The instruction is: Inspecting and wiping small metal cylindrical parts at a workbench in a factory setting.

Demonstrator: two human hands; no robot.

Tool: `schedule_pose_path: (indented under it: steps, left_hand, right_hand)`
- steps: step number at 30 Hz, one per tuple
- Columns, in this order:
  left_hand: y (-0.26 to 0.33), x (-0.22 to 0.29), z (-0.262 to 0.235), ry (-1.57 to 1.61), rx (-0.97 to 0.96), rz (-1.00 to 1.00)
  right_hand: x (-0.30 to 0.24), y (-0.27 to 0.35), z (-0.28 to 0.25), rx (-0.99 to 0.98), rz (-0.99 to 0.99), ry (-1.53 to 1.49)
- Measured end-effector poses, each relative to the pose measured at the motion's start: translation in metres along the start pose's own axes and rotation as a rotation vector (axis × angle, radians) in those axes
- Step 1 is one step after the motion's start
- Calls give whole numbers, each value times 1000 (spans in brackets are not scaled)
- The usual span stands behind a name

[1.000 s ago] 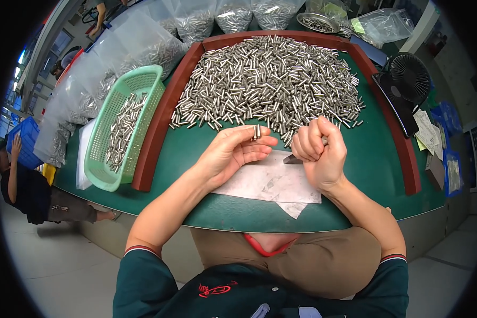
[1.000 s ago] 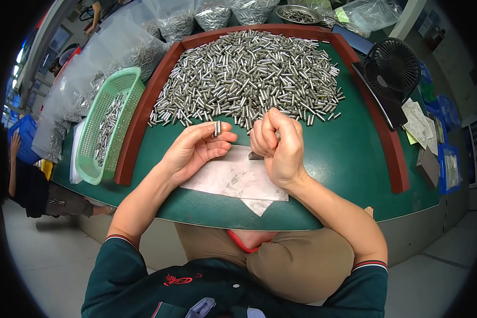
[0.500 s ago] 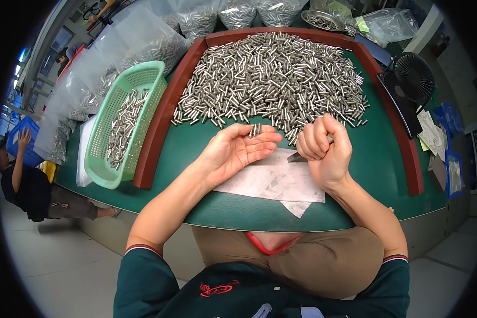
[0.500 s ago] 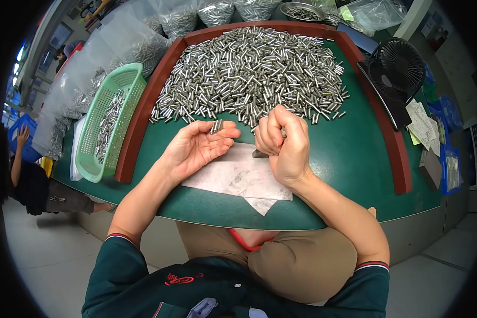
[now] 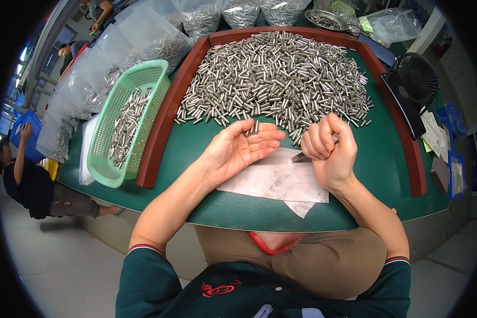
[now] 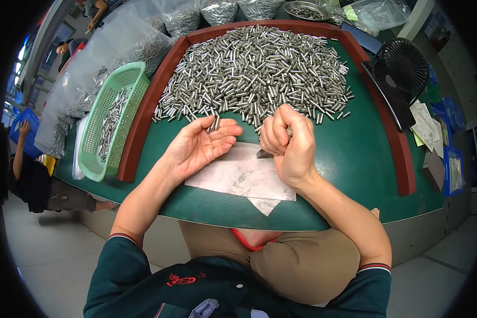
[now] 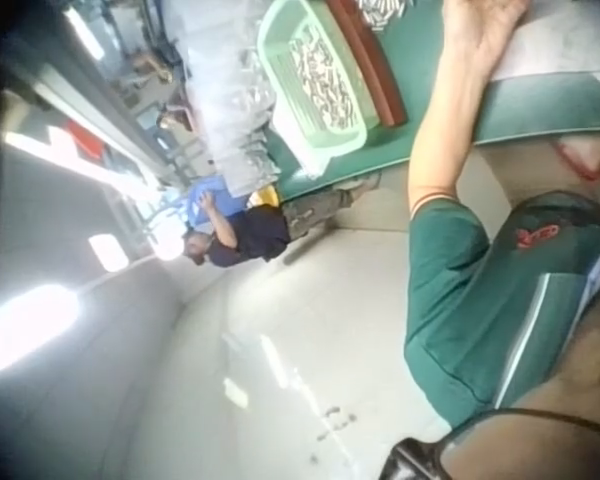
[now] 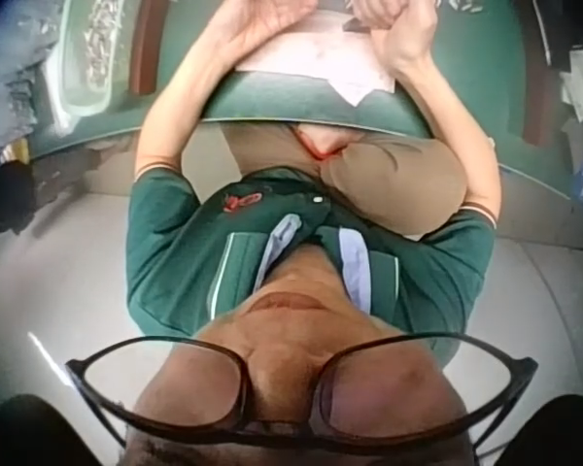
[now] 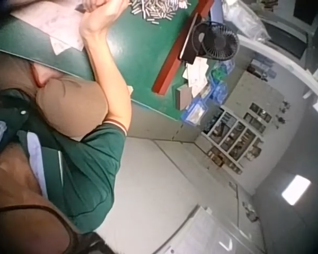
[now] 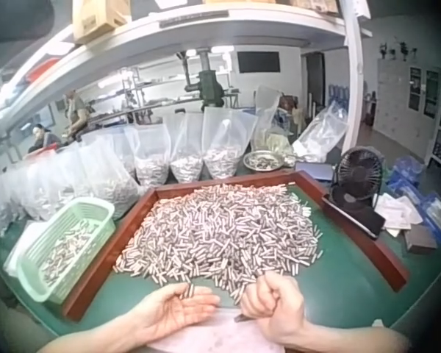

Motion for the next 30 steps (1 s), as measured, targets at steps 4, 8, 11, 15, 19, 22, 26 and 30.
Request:
schedule_pose_path:
  steps: [4,8,11,15,19,22,26,30]
  left_hand:
    - [-1,-3,1,82,-28,-32]
    - [-1,0,1,85,-34,-28]
    - [4,17,-4,46,-38,63]
    - [4,24,-5,104,6,93]
    - [5,38,-16,-16,39,189]
    - [14,63,-33,-135,231,363]
    - [24,85,-38,-384,394,521]
    - [30,95,-20,-978,566,626]
  right_hand:
    - [-1,0,-1,10,2,4]
    - [-2,0,-1,4,1,9]
    - [-3,0,0,18,2,6]
    - [-3,0,-1,28,6,36]
    - [-1,0,-1,30,24,35]
    - [0,0,0,11,16,2]
    - [-3,0,0,16,12,-1]
    - [-4,0,1,8,-1,-2]
Point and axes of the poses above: each hand's wrist, its own y-axis away from the middle knuckle, its own z-axis out of the palm, x = y × z, the point moved 9 cm from there along -y, towards the middle knuckle, and after that the axes turned 3 degrees about -z, right-handed, at the moved point
